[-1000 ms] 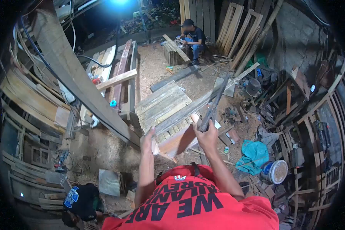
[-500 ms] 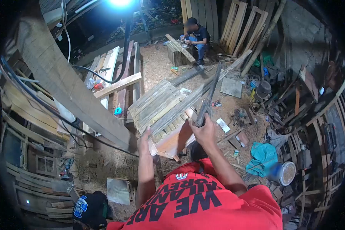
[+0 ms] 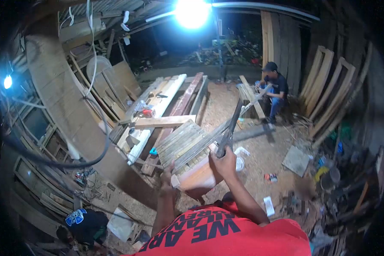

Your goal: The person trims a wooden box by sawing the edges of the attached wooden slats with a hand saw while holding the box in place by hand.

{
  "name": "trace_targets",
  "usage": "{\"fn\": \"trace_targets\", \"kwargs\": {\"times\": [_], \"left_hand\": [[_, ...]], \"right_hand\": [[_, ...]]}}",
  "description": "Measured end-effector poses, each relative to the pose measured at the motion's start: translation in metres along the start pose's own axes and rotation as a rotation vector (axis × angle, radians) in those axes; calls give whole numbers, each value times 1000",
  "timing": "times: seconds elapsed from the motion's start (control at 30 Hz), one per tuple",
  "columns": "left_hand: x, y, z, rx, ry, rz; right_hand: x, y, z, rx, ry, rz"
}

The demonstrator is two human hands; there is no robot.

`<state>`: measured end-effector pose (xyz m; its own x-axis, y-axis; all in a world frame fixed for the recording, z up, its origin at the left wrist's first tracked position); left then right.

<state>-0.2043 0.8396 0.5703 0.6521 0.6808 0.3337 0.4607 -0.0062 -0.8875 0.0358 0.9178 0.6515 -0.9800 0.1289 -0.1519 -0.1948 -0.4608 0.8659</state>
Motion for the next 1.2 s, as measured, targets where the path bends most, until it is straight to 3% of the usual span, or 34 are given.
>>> {"fn": "trace_targets", "kwargs": {"times": [0.3,0.37,0.47,0.57,0.7,0.87,1.0,1.2], "left_hand": [[113,46,114,-30,-218,164],[164,20,76,70,-216,89],[197,-3,57,85,-331,214],[225,-22,57,19,-312,130],[245,-20,82,103,-309,185],[268,-17,124,135,-306,174],[281,-29,176,65,-285,219],[293,-12,324,21,-275,179]], "right_hand": [[-15,-90,173,31,165,-17],[-27,-97,199,37,209,-7],[-35,-89,227,28,229,94],[-35,-107,241,145,218,142],[-33,-145,262,211,263,103],[-23,-176,288,176,288,36],[11,-202,321,225,267,60],[94,-249,413,272,252,36]]}}
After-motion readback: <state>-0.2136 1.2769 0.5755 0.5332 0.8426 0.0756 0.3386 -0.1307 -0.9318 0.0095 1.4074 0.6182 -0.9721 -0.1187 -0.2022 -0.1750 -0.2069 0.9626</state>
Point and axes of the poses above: each hand's wrist, its own z-axis towards the middle knuckle, its own x-axis out of the palm, y = z × x, the point moved 1 cm from there along z, towards the middle knuckle, and after that the axes turned 10 degrees about z, right-handed, at the moved point
